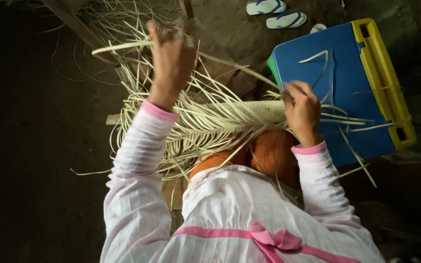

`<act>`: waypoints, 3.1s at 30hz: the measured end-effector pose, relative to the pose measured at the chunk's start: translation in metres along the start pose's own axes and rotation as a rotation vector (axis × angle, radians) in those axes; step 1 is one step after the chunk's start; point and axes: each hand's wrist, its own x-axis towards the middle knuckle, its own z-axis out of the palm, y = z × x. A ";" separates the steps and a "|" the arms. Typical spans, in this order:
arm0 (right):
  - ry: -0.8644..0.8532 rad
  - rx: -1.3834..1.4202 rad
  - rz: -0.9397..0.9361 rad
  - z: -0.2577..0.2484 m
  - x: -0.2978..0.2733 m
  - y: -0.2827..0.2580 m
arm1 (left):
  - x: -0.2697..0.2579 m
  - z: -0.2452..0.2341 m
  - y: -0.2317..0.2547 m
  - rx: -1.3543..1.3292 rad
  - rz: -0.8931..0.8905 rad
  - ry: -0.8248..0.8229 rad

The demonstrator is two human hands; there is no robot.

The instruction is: The person weaves together thin strips of plant material to create a cylindrical object.

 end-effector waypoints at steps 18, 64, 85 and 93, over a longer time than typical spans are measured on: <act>-0.033 0.322 -0.024 0.032 0.014 -0.022 | -0.015 0.027 0.128 -0.349 0.446 0.322; -0.082 -0.194 1.103 -0.092 -0.279 0.290 | -0.055 -0.039 0.119 -2.099 -0.285 -0.151; 0.031 0.090 0.870 -0.034 -0.137 0.400 | -0.073 -0.037 0.114 -1.805 -0.376 -0.299; 0.483 0.670 0.918 -0.106 -0.136 0.187 | -0.042 -0.008 0.100 -1.582 -0.113 -0.206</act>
